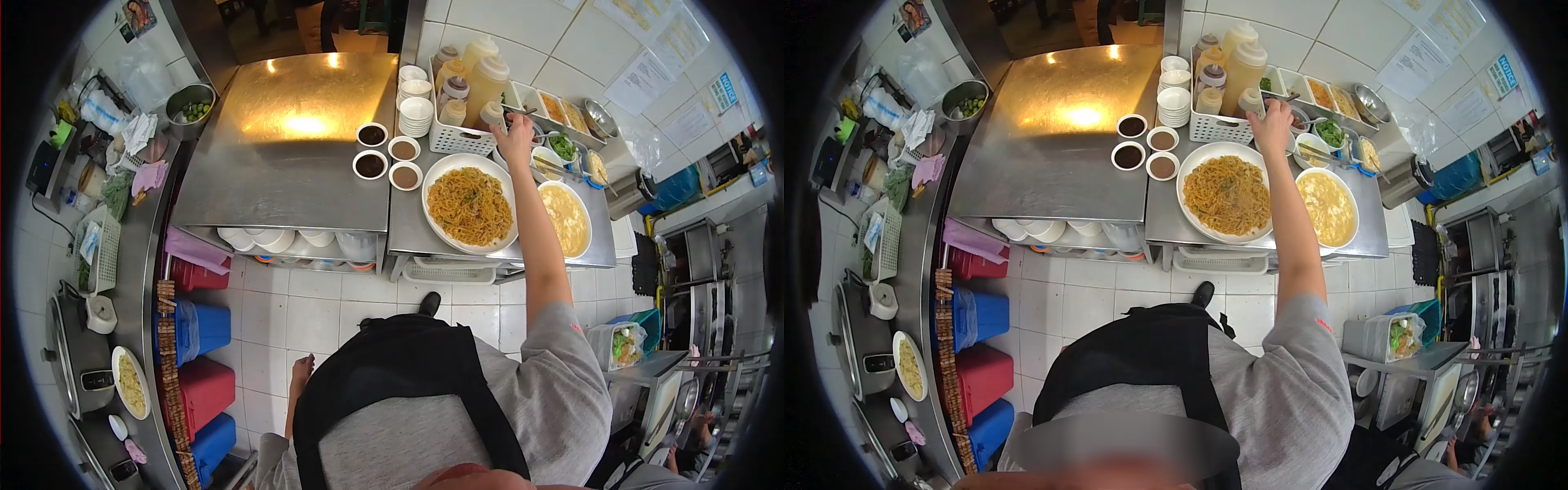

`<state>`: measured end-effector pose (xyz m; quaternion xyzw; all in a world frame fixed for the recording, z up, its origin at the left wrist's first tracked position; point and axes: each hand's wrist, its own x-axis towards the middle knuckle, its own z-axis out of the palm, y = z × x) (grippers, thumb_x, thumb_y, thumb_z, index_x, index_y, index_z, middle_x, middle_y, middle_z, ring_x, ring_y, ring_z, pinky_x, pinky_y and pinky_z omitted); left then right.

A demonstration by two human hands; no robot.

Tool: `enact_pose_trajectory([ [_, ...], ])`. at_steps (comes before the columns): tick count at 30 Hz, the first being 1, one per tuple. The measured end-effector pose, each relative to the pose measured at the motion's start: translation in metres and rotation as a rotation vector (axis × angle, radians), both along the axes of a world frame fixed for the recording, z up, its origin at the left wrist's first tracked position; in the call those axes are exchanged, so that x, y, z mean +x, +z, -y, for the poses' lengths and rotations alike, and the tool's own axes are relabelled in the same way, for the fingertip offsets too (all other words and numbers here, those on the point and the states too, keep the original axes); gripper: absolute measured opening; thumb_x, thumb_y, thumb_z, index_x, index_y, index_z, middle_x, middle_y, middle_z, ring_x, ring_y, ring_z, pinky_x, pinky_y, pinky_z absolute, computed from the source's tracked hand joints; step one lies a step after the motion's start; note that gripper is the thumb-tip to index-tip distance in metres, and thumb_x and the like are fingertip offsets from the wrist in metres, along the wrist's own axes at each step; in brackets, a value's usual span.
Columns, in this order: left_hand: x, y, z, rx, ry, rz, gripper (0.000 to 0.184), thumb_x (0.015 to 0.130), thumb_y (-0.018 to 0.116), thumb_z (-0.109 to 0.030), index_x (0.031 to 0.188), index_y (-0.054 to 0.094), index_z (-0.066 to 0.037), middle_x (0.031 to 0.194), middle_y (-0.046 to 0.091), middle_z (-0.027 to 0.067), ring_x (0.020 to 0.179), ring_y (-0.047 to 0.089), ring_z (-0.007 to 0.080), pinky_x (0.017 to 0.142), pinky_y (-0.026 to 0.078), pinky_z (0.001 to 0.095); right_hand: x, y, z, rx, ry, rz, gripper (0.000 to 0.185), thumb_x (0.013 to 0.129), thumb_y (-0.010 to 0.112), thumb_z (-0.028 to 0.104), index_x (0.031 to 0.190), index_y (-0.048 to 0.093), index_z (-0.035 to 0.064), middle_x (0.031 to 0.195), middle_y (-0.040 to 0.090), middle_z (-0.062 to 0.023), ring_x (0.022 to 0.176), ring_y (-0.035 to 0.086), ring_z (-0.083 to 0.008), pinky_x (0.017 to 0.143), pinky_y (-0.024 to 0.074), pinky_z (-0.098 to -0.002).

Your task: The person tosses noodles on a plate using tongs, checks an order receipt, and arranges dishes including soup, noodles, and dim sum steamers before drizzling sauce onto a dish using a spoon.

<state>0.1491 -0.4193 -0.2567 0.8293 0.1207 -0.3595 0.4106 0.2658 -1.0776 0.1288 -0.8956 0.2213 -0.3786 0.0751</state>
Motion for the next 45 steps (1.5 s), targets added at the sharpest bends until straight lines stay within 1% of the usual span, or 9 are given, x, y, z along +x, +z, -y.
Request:
enact_pose_trajectory([
  [7,-0.033,0.043,0.014,0.045,-0.152,-0.011,0.047,0.084,0.041,-0.040,0.081,0.060,0.003,0.072,0.061,0.0168,0.067,0.058,0.0261,0.062,0.044,0.0378,0.038,-0.004,0.004,0.132,-0.314,-0.097,0.058,0.055,0.076,0.034,0.095,0.054,-0.0006,0.107,0.048,-0.0185,0.102,0.044,-0.0353,0.086,0.0371,-0.0410],
  [11,-0.041,-0.003,0.001,0.105,-0.257,0.018,0.047,0.084,0.041,-0.041,0.080,0.060,0.002,0.072,0.061,0.0168,0.068,0.058,0.0267,0.063,0.044,0.0379,0.013,0.035,0.010,0.666,0.462,0.686,0.040,0.066,0.072,0.021,0.095,0.052,0.0022,0.088,0.059,-0.0081,0.078,0.055,-0.0156,0.069,0.0438,-0.0276],
  [15,-0.026,-0.030,-0.001,0.136,-0.366,0.081,0.047,0.083,0.042,-0.041,0.080,0.060,0.002,0.072,0.061,0.0167,0.068,0.059,0.0273,0.063,0.044,0.0380,-0.052,0.110,-0.018,0.593,0.465,0.446,0.035,0.071,0.068,0.021,0.094,0.052,0.0008,0.081,0.059,-0.0063,0.071,0.055,-0.0120,0.064,0.0433,-0.0253],
  [20,0.021,0.002,0.011,0.102,-0.387,0.097,0.048,0.082,0.042,-0.043,0.080,0.061,0.001,0.072,0.061,0.0166,0.070,0.059,0.0278,0.065,0.044,0.0375,-0.111,0.120,-0.068,0.506,0.403,-0.574,0.046,0.069,0.065,0.026,0.105,0.051,0.0006,0.084,0.060,-0.0098,0.074,0.056,-0.0182,0.070,0.0440,-0.0295],
  [23,0.054,0.036,0.027,0.090,-0.409,0.125,0.048,0.081,0.044,-0.044,0.082,0.061,0.001,0.072,0.061,0.0161,0.072,0.059,0.0271,0.066,0.044,0.0355,-0.119,0.094,-0.087,-0.023,0.217,-1.184,0.042,0.059,0.066,0.036,0.088,0.059,0.0070,0.080,0.061,-0.0139,0.078,0.059,-0.0282,0.068,0.0471,-0.0380],
  [33,0.078,0.097,0.122,-0.257,-0.440,0.327,0.039,0.084,0.047,-0.033,0.096,0.059,0.002,0.081,0.062,0.0166,0.075,0.060,0.0259,0.070,0.046,0.0336,-0.077,0.067,-0.082,-0.191,-0.019,-1.180,0.027,0.063,0.067,0.028,0.080,0.064,0.0081,0.081,0.063,-0.0104,0.076,0.062,-0.0223,0.064,0.0496,-0.0319],
  [38,0.078,0.228,0.222,-0.477,-0.319,0.222,0.023,0.084,0.051,-0.021,0.084,0.061,-0.001,0.060,0.059,0.0064,0.042,0.049,0.0073,0.040,0.039,0.0197,-0.101,0.078,-0.082,-0.314,0.042,-1.454,0.031,0.061,0.067,0.032,0.079,0.065,0.0069,0.082,0.063,-0.0122,0.077,0.062,-0.0223,0.065,0.0493,-0.0324],
  [40,0.089,0.242,0.260,-0.610,-0.413,0.411,0.032,0.086,0.046,-0.030,0.084,0.060,-0.001,0.057,0.057,0.0039,0.034,0.043,0.0084,0.034,0.035,0.0206,-0.105,0.073,-0.073,-0.226,0.229,-1.270,0.037,0.055,0.071,0.031,0.082,0.063,0.0079,0.073,0.062,-0.0103,0.073,0.061,-0.0250,0.063,0.0478,-0.0360],
  [45,0.105,0.299,0.334,-0.775,-0.355,-0.040,0.048,0.088,0.034,-0.044,0.101,0.054,-0.002,0.067,0.059,0.0099,0.047,0.053,0.0119,0.043,0.043,0.0211,-0.105,0.072,-0.023,0.132,0.396,-1.141,0.048,0.058,0.071,0.036,0.094,0.059,0.0069,0.080,0.060,-0.0118,0.080,0.059,-0.0222,0.069,0.0455,-0.0335],
])
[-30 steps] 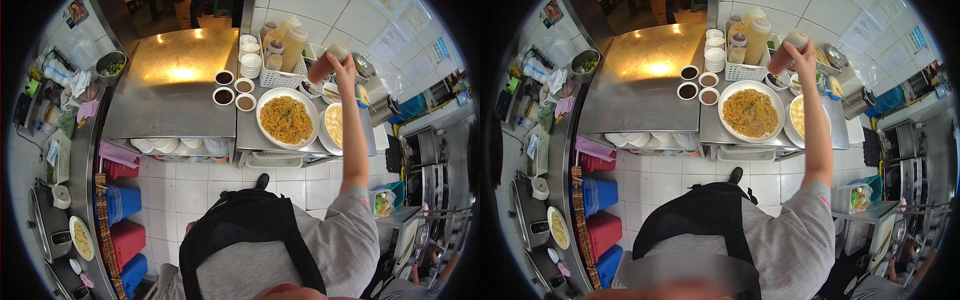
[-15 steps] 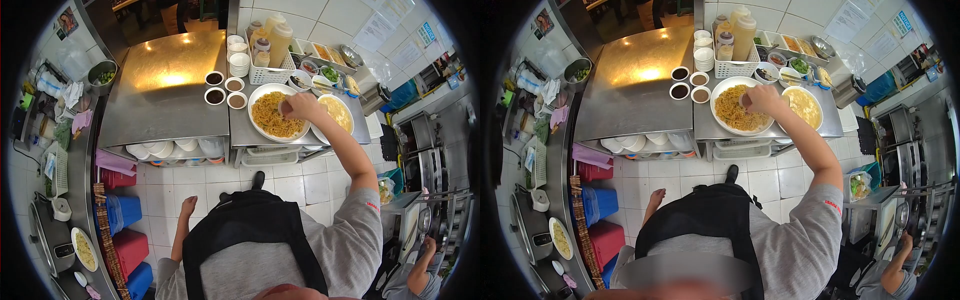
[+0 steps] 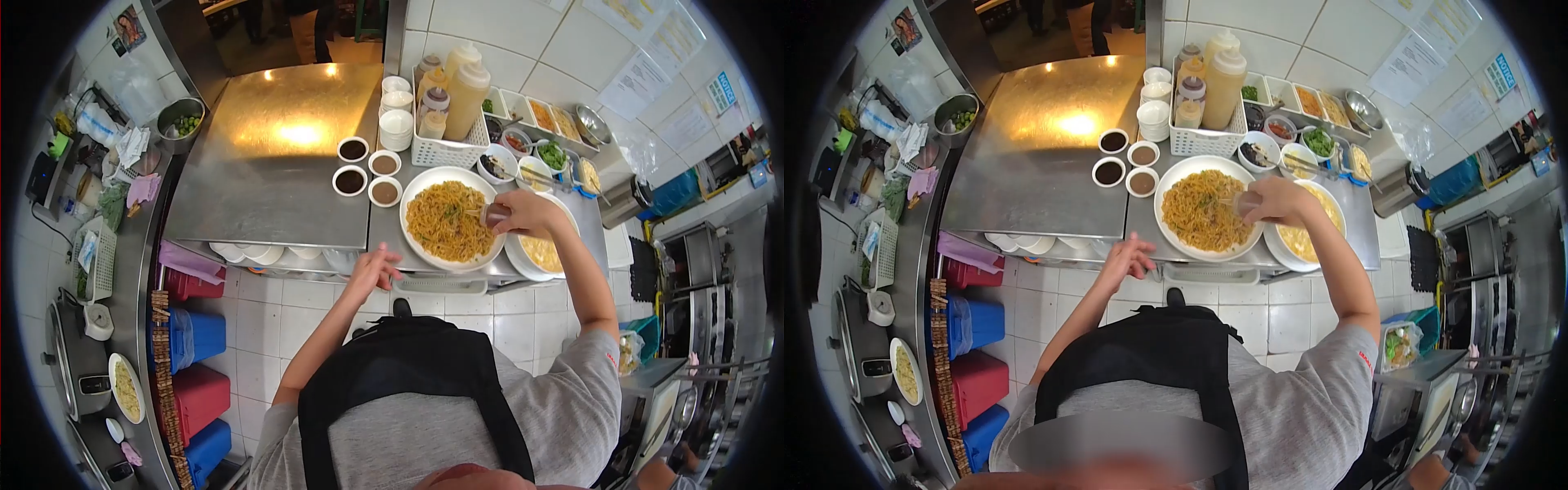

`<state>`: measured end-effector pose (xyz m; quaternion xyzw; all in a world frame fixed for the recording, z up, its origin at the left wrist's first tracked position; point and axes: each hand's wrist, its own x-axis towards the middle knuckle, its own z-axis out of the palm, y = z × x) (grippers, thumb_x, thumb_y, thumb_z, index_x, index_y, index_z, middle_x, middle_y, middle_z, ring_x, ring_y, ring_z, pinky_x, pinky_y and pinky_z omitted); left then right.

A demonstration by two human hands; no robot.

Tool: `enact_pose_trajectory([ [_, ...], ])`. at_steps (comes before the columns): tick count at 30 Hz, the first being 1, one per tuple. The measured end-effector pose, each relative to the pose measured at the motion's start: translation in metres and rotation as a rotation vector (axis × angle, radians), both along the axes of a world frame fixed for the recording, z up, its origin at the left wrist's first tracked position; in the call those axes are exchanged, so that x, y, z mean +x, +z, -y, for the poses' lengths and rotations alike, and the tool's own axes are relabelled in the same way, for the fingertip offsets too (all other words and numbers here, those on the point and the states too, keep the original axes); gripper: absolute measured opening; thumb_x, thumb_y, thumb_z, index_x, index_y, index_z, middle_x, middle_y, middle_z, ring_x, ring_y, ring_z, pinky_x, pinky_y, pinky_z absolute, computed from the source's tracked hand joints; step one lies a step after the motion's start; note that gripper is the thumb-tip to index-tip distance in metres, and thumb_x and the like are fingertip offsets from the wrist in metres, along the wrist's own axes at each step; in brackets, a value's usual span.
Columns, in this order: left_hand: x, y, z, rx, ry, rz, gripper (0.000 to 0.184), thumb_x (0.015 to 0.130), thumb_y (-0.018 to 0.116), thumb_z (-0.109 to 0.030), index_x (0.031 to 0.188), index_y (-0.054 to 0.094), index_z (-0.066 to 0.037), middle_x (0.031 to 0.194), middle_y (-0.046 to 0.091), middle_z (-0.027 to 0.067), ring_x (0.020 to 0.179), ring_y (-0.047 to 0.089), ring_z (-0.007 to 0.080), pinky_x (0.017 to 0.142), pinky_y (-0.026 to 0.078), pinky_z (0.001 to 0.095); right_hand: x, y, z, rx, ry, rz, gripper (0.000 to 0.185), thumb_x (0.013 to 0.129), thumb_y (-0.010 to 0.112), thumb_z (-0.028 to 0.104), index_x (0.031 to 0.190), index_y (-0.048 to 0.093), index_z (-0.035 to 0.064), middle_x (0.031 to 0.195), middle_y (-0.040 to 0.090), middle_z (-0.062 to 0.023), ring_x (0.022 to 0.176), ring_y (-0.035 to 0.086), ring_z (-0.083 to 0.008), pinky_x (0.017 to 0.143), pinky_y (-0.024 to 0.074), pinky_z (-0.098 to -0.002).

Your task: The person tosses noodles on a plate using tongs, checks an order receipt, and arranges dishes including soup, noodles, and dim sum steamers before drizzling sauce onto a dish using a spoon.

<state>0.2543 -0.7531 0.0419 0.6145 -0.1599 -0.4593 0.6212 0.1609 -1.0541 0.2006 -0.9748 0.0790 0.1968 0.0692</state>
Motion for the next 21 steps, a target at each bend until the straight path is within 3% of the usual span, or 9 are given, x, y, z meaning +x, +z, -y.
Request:
enact_pose_trajectory([
  [1,-0.001,0.003,0.013,-0.003,0.006,0.007,0.048,0.088,0.034,-0.044,0.101,0.054,-0.002,0.067,0.059,0.0099,0.047,0.053,0.0119,0.043,0.043,0.0211,0.002,0.001,0.012,0.273,-0.014,-0.006,0.053,0.060,0.071,0.038,0.099,0.057,0.0060,0.083,0.059,-0.0116,0.082,0.058,-0.0202,0.072,0.0450,-0.0319],
  [2,-0.005,0.012,0.027,0.011,0.008,-0.060,0.046,0.087,0.037,-0.042,0.112,0.043,-0.004,0.075,0.059,0.0121,0.054,0.057,0.0146,0.046,0.046,0.0230,0.005,0.009,0.019,0.272,-0.014,-0.002,0.053,0.060,0.071,0.038,0.099,0.057,0.0060,0.083,0.059,-0.0116,0.082,0.058,-0.0202,0.072,0.0450,-0.0319],
  [4,-0.009,0.013,0.044,0.039,-0.015,-0.135,0.050,0.087,0.041,-0.040,0.123,0.033,-0.006,0.083,0.059,0.0144,0.062,0.061,0.0173,0.050,0.049,0.0248,0.009,0.029,0.027,0.619,-0.197,0.304,0.063,0.062,0.071,0.042,0.107,0.050,0.0037,0.092,0.057,-0.0097,0.084,0.056,-0.0161,0.075,0.0441,-0.0282],
  [6,-0.008,0.007,0.055,0.023,-0.074,-0.168,0.059,0.085,0.046,-0.036,0.128,0.015,-0.011,0.094,0.057,0.0175,0.071,0.063,0.0220,0.054,0.052,0.0279,0.016,0.036,0.048,0.984,-0.249,0.469,0.054,0.068,0.068,0.039,0.105,0.049,0.0034,0.090,0.056,-0.0065,0.083,0.054,-0.0132,0.073,0.0437,-0.0270],
  [10,-0.008,0.005,0.059,-0.021,-0.002,-0.205,0.053,0.082,0.052,-0.026,0.122,0.020,-0.009,0.093,0.057,0.0182,0.068,0.063,0.0219,0.052,0.052,0.0267,0.004,0.054,0.083,1.243,-0.292,0.719,0.059,0.071,0.068,0.034,0.113,0.043,0.0026,0.096,0.053,-0.0067,0.082,0.055,-0.0163,0.074,0.0463,-0.0296],
  [12,-0.008,0.006,0.059,-0.015,-0.037,-0.223,0.052,0.082,0.050,-0.021,0.122,0.019,-0.009,0.092,0.057,0.0183,0.068,0.063,0.0217,0.051,0.052,0.0262,-0.021,0.053,0.103,0.986,-0.353,0.751,0.053,0.072,0.067,0.029,0.111,0.045,0.0010,0.096,0.053,-0.0072,0.081,0.055,-0.0157,0.072,0.0457,-0.0284],
  [14,-0.008,0.006,0.058,-0.030,-0.002,-0.229,0.055,0.082,0.049,-0.021,0.124,0.016,-0.007,0.093,0.057,0.0189,0.068,0.063,0.0221,0.052,0.052,0.0267,-0.057,0.060,0.101,0.457,-0.358,0.631,0.046,0.073,0.064,0.031,0.106,0.050,0.0013,0.087,0.057,-0.0071,0.080,0.054,-0.0148,0.071,0.0426,-0.0256],
  [18,-0.008,0.006,0.059,-0.025,0.007,-0.221,0.059,0.082,0.049,-0.020,0.126,0.012,-0.006,0.095,0.056,0.0197,0.069,0.063,0.0226,0.053,0.052,0.0271,-0.115,0.057,0.080,-0.179,-0.426,-0.021,0.037,0.064,0.066,0.036,0.087,0.056,0.0087,0.080,0.061,-0.0099,0.079,0.059,-0.0279,0.068,0.0460,-0.0367],
  [21,-0.007,0.005,0.059,-0.046,0.008,-0.244,0.059,0.081,0.049,-0.020,0.126,0.013,-0.007,0.095,0.056,0.0196,0.069,0.063,0.0229,0.053,0.052,0.0272,-0.130,0.038,0.058,-0.277,-0.362,-0.236,0.037,0.056,0.071,0.037,0.080,0.059,0.0107,0.079,0.062,-0.0079,0.079,0.059,-0.0250,0.067,0.0460,-0.0367],
])
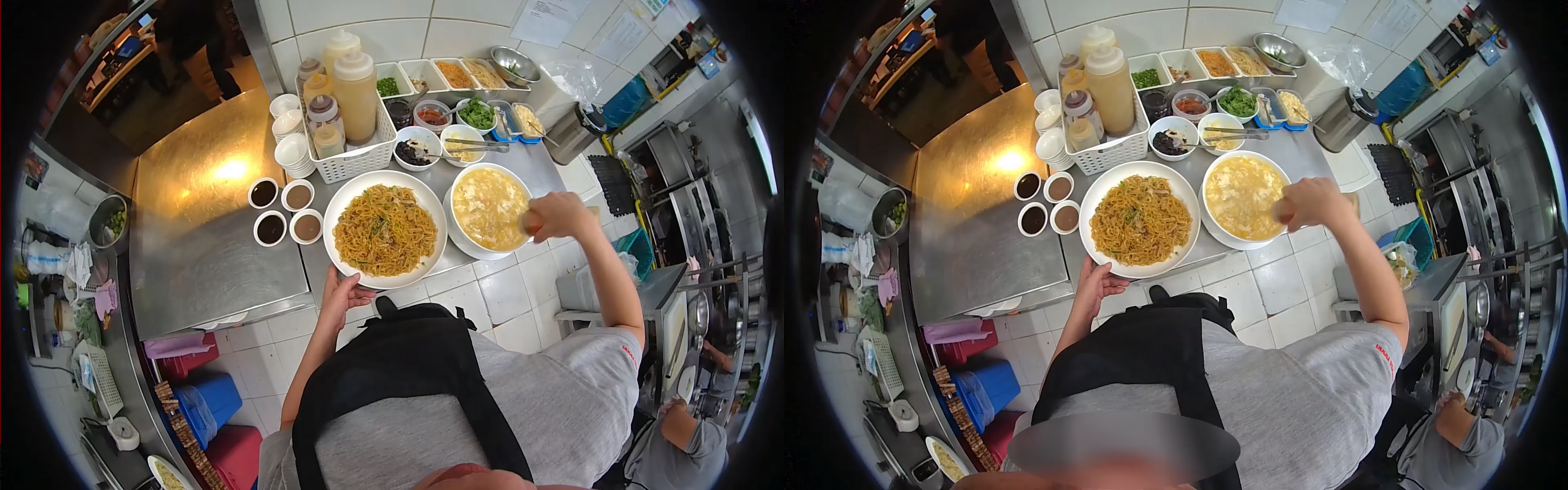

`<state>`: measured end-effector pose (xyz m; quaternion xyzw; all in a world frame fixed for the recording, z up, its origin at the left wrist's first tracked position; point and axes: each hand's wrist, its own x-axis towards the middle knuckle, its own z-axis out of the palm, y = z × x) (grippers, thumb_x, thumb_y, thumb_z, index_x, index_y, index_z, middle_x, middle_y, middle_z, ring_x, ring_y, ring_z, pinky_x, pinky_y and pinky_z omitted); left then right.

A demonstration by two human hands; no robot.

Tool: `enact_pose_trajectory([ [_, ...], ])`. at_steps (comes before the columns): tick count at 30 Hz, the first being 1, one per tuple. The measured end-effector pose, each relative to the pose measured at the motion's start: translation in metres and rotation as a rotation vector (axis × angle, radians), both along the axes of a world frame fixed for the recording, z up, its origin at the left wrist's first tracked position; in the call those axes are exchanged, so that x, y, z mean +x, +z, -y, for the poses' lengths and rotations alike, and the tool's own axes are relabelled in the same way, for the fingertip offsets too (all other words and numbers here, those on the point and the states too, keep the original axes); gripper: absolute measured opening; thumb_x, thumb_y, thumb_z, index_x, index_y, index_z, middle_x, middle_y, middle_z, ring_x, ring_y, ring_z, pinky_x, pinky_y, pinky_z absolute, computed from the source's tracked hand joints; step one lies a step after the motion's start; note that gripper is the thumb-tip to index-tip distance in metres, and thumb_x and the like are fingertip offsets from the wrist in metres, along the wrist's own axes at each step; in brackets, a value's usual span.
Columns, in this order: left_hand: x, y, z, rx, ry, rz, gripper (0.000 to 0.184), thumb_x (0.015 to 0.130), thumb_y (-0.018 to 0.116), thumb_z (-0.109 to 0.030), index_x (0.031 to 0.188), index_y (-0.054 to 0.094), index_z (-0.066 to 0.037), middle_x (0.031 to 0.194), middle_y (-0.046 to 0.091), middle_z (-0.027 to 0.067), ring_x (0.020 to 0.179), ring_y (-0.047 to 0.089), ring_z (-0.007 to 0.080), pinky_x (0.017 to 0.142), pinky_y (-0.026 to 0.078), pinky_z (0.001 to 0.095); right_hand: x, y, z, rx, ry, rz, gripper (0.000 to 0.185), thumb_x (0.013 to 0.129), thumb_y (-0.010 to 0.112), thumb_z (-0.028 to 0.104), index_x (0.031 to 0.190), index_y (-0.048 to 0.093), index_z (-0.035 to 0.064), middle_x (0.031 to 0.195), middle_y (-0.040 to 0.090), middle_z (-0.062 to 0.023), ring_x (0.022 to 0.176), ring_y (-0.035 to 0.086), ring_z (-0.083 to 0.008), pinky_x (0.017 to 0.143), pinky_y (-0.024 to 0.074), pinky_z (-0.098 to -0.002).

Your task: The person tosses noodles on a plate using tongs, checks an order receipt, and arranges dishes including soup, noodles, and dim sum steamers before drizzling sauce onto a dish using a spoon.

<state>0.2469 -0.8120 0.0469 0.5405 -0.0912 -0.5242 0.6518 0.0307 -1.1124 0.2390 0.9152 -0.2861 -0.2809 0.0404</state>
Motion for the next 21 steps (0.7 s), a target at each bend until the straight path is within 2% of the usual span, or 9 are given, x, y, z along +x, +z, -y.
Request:
enact_pose_trajectory([
  [3,0.000,0.003,0.001,0.013,-0.005,0.021,0.056,0.081,0.047,-0.020,0.127,0.016,-0.007,0.093,0.056,0.0184,0.067,0.062,0.0232,0.053,0.053,0.0284,0.010,-0.007,-0.010,0.094,0.031,0.080,0.036,0.055,0.071,0.034,0.080,0.058,0.0108,0.079,0.062,-0.0074,0.079,0.059,-0.0247,0.067,0.0455,-0.0369],
  [5,0.001,0.001,0.001,0.003,-0.013,0.018,0.057,0.081,0.048,-0.019,0.127,0.016,-0.007,0.093,0.056,0.0185,0.067,0.062,0.0230,0.053,0.053,0.0281,0.021,-0.016,-0.004,-0.012,0.066,0.229,0.038,0.054,0.070,0.034,0.082,0.058,0.0104,0.079,0.061,-0.0077,0.078,0.059,-0.0253,0.065,0.0462,-0.0360],
  [8,0.002,0.001,-0.001,-0.012,-0.011,0.012,0.057,0.081,0.048,-0.019,0.127,0.016,-0.007,0.093,0.056,0.0185,0.066,0.062,0.0229,0.052,0.053,0.0278,0.023,-0.014,0.009,-0.163,-0.023,0.241,0.037,0.054,0.070,0.034,0.081,0.060,0.0094,0.078,0.062,-0.0092,0.076,0.060,-0.0256,0.065,0.0471,-0.0351],
  [11,0.003,-0.001,-0.002,-0.025,-0.008,0.005,0.058,0.081,0.049,-0.018,0.127,0.016,-0.008,0.093,0.056,0.0184,0.067,0.062,0.0230,0.053,0.053,0.0277,0.010,-0.004,0.013,-0.256,-0.168,-0.008,0.038,0.054,0.071,0.033,0.080,0.061,0.0082,0.077,0.062,-0.0103,0.075,0.060,-0.0260,0.065,0.0476,-0.0340],
  [14,0.002,0.000,-0.001,-0.034,0.004,-0.002,0.059,0.081,0.049,-0.018,0.127,0.015,-0.008,0.094,0.056,0.0186,0.067,0.063,0.0233,0.054,0.053,0.0280,-0.002,0.005,-0.005,-0.140,-0.012,-0.154,0.038,0.054,0.072,0.032,0.082,0.060,0.0090,0.074,0.061,-0.0100,0.076,0.059,-0.0265,0.064,0.0457,-0.0362],
  [17,0.000,0.000,0.000,-0.027,0.021,-0.004,0.059,0.080,0.049,-0.017,0.127,0.015,-0.007,0.095,0.056,0.0188,0.069,0.063,0.0239,0.055,0.053,0.0285,-0.004,0.009,-0.011,-0.072,-0.048,0.079,0.038,0.054,0.072,0.032,0.082,0.062,0.0076,0.078,0.062,-0.0113,0.077,0.060,-0.0258,0.067,0.0467,-0.0339],
  [19,0.000,-0.002,0.001,-0.025,0.046,0.008,0.060,0.079,0.049,-0.015,0.128,0.015,-0.007,0.095,0.056,0.0188,0.070,0.063,0.0242,0.055,0.053,0.0289,-0.015,0.003,0.006,0.109,-0.151,0.266,0.038,0.056,0.071,0.031,0.083,0.061,0.0061,0.079,0.061,-0.0136,0.079,0.058,-0.0267,0.067,0.0455,-0.0343],
  [20,0.001,-0.005,0.003,-0.017,0.058,0.009,0.059,0.078,0.048,-0.013,0.127,0.017,-0.007,0.095,0.056,0.0187,0.070,0.063,0.0245,0.055,0.053,0.0290,-0.019,-0.005,0.025,0.346,-0.180,0.283,0.041,0.060,0.071,0.029,0.090,0.058,0.0035,0.082,0.060,-0.0123,0.080,0.057,-0.0229,0.068,0.0438,-0.0310],
  [21,0.001,-0.006,0.004,-0.010,0.081,0.009,0.057,0.077,0.048,-0.011,0.126,0.018,-0.007,0.095,0.056,0.0186,0.071,0.063,0.0249,0.055,0.053,0.0291,-0.019,-0.002,0.031,0.344,-0.147,0.284,0.041,0.060,0.071,0.029,0.090,0.058,0.0035,0.082,0.060,-0.0123,0.080,0.057,-0.0229,0.068,0.0438,-0.0310],
])
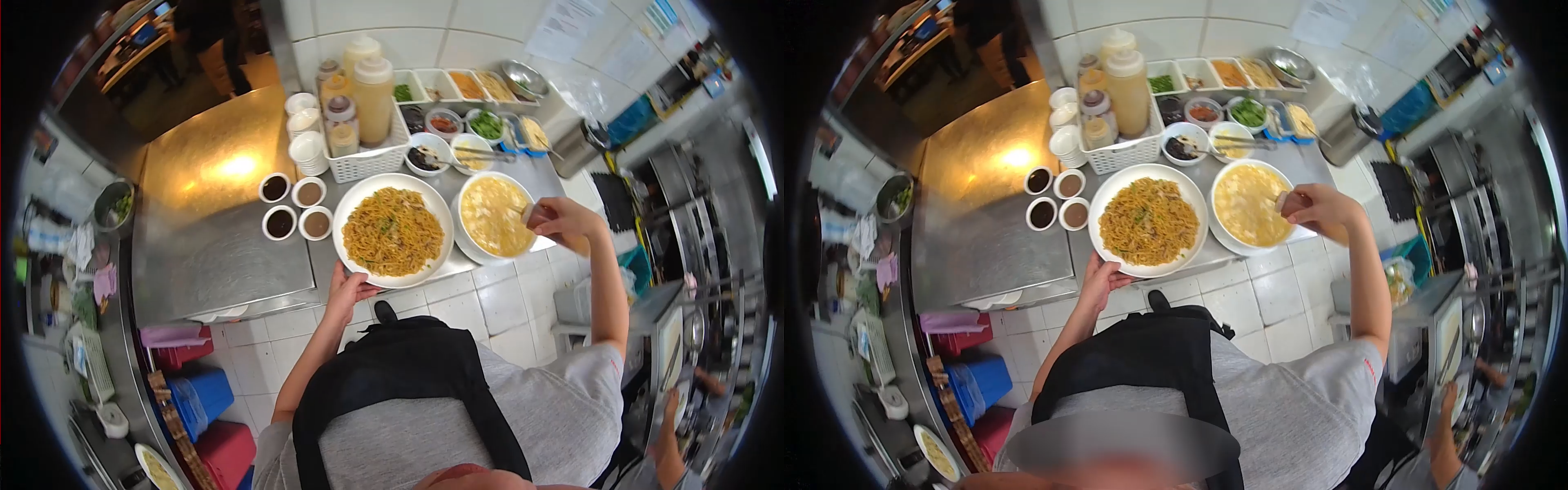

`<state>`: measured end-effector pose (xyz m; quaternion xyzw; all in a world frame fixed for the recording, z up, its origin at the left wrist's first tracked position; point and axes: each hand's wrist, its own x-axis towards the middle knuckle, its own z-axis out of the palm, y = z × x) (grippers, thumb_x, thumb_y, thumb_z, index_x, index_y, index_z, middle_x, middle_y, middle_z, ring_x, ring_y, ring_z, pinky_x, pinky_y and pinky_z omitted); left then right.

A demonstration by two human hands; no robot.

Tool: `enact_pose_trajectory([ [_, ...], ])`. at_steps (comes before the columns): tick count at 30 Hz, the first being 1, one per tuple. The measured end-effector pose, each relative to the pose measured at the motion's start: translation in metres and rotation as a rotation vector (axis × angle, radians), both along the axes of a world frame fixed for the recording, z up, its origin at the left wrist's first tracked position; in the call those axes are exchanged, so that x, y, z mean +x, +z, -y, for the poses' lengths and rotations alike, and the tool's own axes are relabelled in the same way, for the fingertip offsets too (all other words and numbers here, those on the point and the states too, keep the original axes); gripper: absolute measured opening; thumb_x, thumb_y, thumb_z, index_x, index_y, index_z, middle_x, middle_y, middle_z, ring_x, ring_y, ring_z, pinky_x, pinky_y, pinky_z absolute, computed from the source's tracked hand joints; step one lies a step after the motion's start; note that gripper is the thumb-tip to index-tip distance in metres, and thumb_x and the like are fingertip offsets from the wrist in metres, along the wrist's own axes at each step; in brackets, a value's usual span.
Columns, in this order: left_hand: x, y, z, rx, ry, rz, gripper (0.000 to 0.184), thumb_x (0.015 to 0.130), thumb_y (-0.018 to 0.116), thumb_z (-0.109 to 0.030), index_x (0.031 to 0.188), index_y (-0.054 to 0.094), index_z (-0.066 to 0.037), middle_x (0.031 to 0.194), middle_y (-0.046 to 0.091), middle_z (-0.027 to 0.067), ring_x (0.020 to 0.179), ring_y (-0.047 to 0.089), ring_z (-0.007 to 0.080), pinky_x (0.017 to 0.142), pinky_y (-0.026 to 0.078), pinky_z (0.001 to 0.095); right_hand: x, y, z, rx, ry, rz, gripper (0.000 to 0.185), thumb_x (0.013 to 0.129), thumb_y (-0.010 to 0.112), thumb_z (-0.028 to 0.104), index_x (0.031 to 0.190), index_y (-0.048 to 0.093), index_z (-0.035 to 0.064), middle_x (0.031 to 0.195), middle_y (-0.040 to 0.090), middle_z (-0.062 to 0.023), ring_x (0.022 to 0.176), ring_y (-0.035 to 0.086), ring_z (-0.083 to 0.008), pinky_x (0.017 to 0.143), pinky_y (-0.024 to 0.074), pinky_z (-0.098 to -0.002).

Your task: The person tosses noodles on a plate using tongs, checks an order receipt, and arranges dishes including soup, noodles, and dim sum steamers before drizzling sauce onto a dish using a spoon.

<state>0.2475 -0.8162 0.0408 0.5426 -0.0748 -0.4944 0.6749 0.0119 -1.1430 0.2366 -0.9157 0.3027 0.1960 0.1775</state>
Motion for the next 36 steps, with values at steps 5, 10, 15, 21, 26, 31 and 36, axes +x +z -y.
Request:
enact_pose_trajectory([
  [5,-0.005,0.008,0.002,0.040,0.088,-0.004,0.058,0.069,0.047,-0.006,0.122,0.024,-0.007,0.093,0.057,0.0175,0.066,0.063,0.0255,0.054,0.054,0.0309,0.067,0.017,-0.009,0.628,-0.159,0.995,0.048,0.071,0.066,0.019,0.109,0.044,0.0010,0.100,0.054,-0.0085,0.093,0.050,-0.0160,0.083,0.0376,-0.0279],
  [10,-0.017,0.017,-0.007,-0.019,0.230,-0.056,0.062,0.068,0.047,-0.004,0.126,0.025,-0.004,0.095,0.056,0.0130,0.065,0.062,0.0225,0.056,0.055,0.0305,0.196,-0.004,0.003,0.564,0.043,1.507,0.065,0.070,0.067,0.006,0.123,0.030,0.0021,0.117,0.048,-0.0172,0.109,0.045,-0.0219,0.095,0.0316,-0.0336],
  [15,-0.048,0.050,-0.014,-0.105,0.477,-0.130,0.062,0.068,0.048,-0.004,0.125,0.026,-0.003,0.097,0.054,0.0113,0.065,0.062,0.0190,0.056,0.055,0.0273,0.253,-0.070,0.079,0.481,0.198,1.301,0.076,0.067,0.070,0.007,0.129,0.026,0.0026,0.126,0.037,-0.0138,0.111,0.040,-0.0229,0.094,0.0315,-0.0330],
  [21,-0.108,0.073,0.014,-0.130,0.855,-0.003,0.064,0.068,0.048,-0.004,0.127,0.023,-0.006,0.086,0.058,0.0144,0.059,0.062,0.0208,0.055,0.054,0.0286,0.182,-0.091,0.191,0.231,0.463,1.085,0.081,0.067,0.071,0.011,0.132,0.023,0.0039,0.123,0.037,-0.0157,0.111,0.039,-0.0239,0.095,0.0303,-0.0334],
  [26,-0.090,0.051,0.035,-0.057,0.982,0.086,0.059,0.070,0.048,-0.005,0.124,0.022,-0.006,0.083,0.059,0.0180,0.060,0.062,0.0250,0.055,0.054,0.0292,0.132,-0.088,0.266,-0.250,0.242,1.225,0.066,0.077,0.061,0.015,0.132,0.025,0.0060,0.124,0.039,-0.0149,0.102,0.045,-0.0250,0.083,0.0403,-0.0342],
  [31,-0.053,0.006,0.033,-0.024,1.024,0.160,0.062,0.071,0.053,-0.008,0.122,0.018,-0.005,0.089,0.057,0.0201,0.074,0.062,0.0276,0.065,0.055,0.0375,0.122,-0.130,0.202,0.320,0.279,1.360,0.059,0.078,0.056,0.010,0.130,0.028,0.0058,0.125,0.039,-0.0115,0.099,0.047,-0.0226,0.080,0.0426,-0.0324],
  [36,0.002,-0.024,0.009,-0.045,0.885,0.204,0.053,0.073,0.049,-0.005,0.117,0.020,-0.001,0.088,0.056,0.0206,0.069,0.062,0.0270,0.058,0.055,0.0321,0.117,-0.183,0.050,0.574,0.298,1.258,0.051,0.074,0.059,0.003,0.121,0.040,0.0041,0.112,0.049,-0.0091,0.085,0.052,-0.0160,0.070,0.0443,-0.0261],
])
